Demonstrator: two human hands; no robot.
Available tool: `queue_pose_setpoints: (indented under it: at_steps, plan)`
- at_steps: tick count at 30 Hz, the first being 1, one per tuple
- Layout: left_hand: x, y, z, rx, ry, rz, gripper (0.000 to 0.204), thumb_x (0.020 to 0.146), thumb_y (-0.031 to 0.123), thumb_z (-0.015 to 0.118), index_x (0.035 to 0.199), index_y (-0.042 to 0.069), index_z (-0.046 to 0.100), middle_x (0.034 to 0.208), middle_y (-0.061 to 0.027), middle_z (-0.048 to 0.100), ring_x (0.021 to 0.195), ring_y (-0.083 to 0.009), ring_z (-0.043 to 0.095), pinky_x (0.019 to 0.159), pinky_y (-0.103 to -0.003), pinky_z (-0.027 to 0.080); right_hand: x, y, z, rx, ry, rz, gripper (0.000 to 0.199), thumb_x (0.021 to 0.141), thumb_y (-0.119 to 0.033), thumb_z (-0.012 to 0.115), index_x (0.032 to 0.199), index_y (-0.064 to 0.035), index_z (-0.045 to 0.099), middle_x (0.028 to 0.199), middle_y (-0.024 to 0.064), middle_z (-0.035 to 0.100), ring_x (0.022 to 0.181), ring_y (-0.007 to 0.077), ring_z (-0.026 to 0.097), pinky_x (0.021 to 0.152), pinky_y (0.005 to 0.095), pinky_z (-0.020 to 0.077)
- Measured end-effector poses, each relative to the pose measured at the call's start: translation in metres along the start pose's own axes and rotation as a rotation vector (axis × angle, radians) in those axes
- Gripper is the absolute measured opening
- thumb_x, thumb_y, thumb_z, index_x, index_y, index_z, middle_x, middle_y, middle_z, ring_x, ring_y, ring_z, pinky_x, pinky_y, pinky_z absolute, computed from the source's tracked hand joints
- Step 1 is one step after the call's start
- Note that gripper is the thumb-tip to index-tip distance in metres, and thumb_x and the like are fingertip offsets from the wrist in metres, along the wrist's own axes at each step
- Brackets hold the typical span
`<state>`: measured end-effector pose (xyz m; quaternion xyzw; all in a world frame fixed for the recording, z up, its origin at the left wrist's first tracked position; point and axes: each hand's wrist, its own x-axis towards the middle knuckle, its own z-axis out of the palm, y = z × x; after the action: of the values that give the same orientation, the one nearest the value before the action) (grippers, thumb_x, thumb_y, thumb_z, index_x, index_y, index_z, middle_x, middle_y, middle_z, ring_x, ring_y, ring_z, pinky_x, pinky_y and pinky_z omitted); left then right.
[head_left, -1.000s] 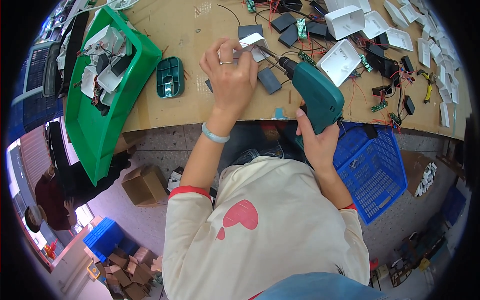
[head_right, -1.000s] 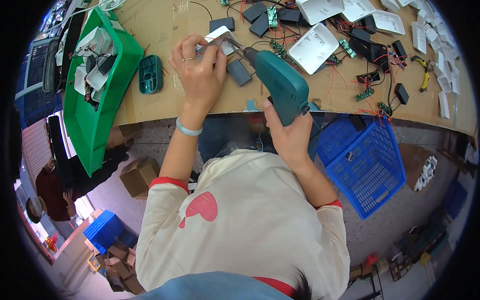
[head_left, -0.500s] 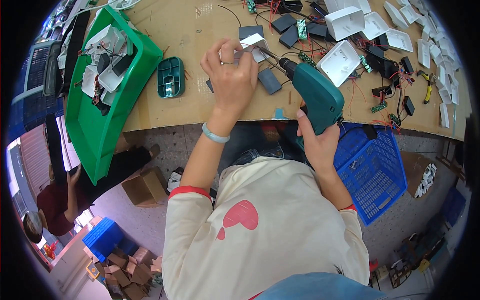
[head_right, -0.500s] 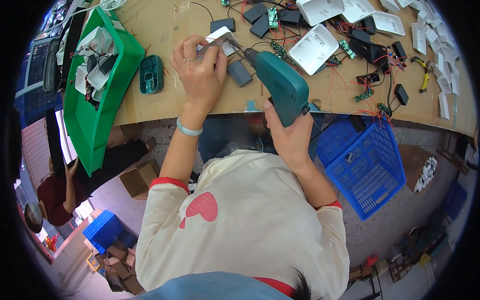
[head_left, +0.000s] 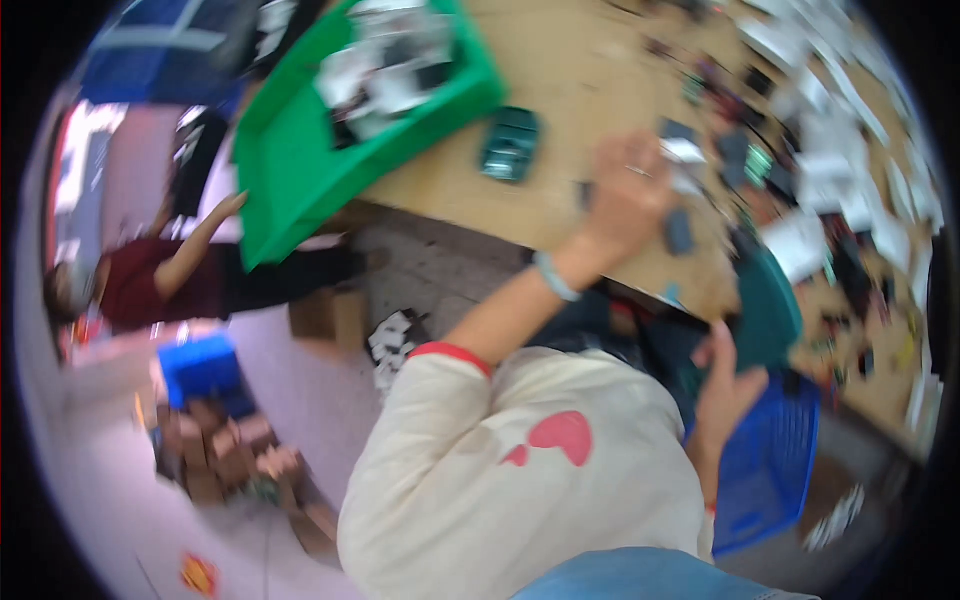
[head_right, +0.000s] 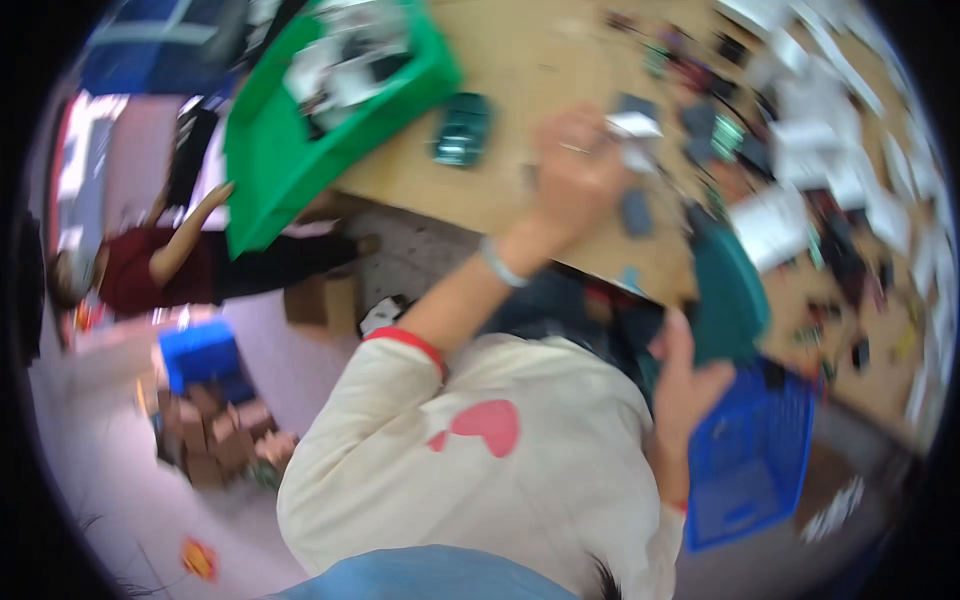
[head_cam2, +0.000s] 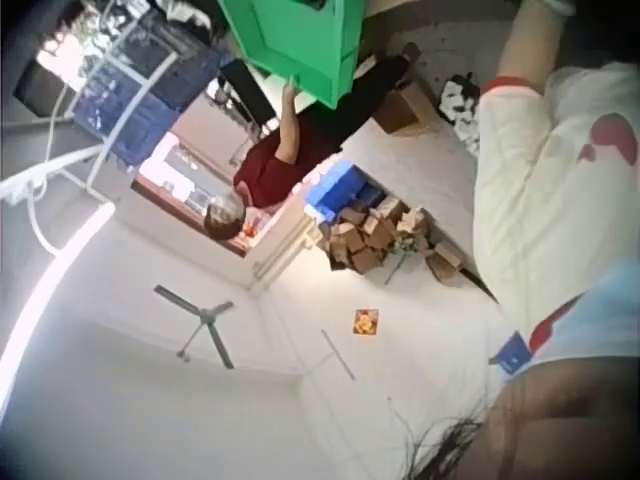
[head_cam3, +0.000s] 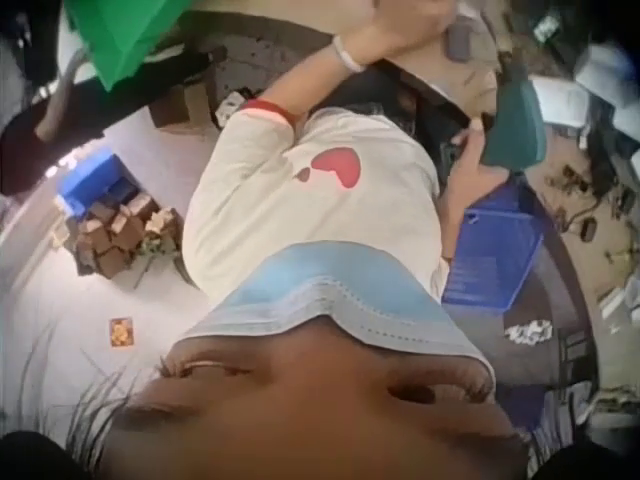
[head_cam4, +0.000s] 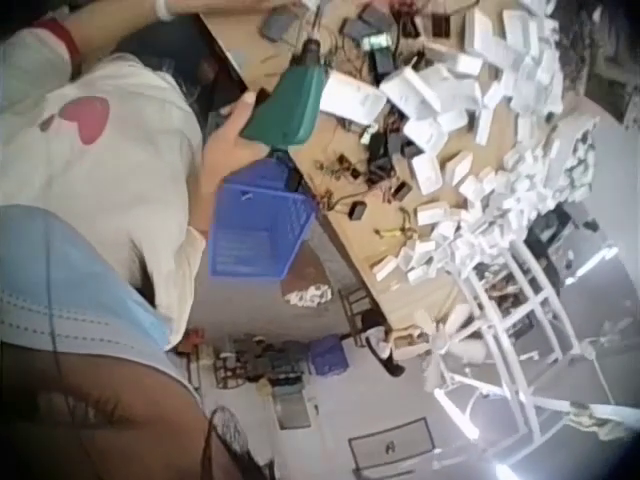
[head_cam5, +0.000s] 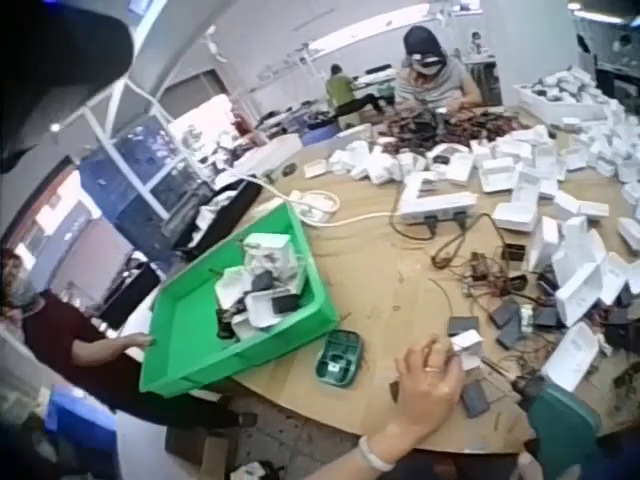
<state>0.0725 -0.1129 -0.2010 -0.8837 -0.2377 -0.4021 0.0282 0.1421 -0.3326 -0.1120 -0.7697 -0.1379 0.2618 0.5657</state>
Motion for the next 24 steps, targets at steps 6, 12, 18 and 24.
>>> queue_pose_setpoints:
  at_steps: [6, 12, 18, 24]
  plan:
    - [0.015, 0.020, -0.014, 0.005, -0.020, 0.021, 0.027, 0.070, 0.015, 0.065, 0.086, -0.006, 0.068, 0.113, -0.0203, 0.057, 0.116, -0.0404, 0.052, 0.098, -0.055, 0.043, 0.003, 0.016, -0.041, 0.247, -0.003, -0.049, 0.026, 0.098, -0.011, 0.064, 0.115, 0.0083, 0.064, 0.065, 0.0026, 0.052, 0.058, 0.0102, 0.048, 0.058, 0.0267, 0.0394]
    - [0.018, 0.013, -0.005, -0.090, -0.032, 0.017, 0.028, 0.071, 0.012, 0.063, 0.089, -0.008, 0.068, 0.115, -0.0222, 0.058, 0.117, -0.0424, 0.052, 0.099, -0.054, 0.045, 0.009, 0.009, -0.042, 0.265, 0.129, -0.002, 0.023, 0.096, -0.012, 0.065, 0.108, 0.0079, 0.066, 0.064, 0.0034, 0.052, 0.057, 0.0101, 0.048, 0.056, 0.0263, 0.0383]
    - [0.023, 0.003, -0.026, -0.065, -0.102, -0.059, 0.021, 0.074, 0.009, 0.072, 0.092, -0.002, 0.068, 0.116, -0.0178, 0.059, 0.116, -0.0379, 0.053, 0.096, -0.051, 0.044, 0.007, -0.010, -0.028, 0.267, 0.044, -0.071, 0.028, 0.094, -0.008, 0.065, 0.118, 0.0064, 0.060, 0.066, 0.0058, 0.055, 0.055, 0.0121, 0.051, 0.052, 0.0274, 0.0400]
    - [0.030, 0.011, -0.020, -0.138, -0.073, -0.073, 0.013, 0.078, 0.004, 0.074, 0.089, 0.003, 0.068, 0.109, -0.0111, 0.056, 0.114, -0.0340, 0.051, 0.093, -0.049, 0.043, 0.006, -0.009, -0.037, 0.339, 0.074, -0.096, 0.032, 0.093, 0.001, 0.061, 0.124, 0.0085, 0.058, 0.090, 0.0119, 0.062, 0.056, 0.0134, 0.052, 0.053, 0.0283, 0.0442]
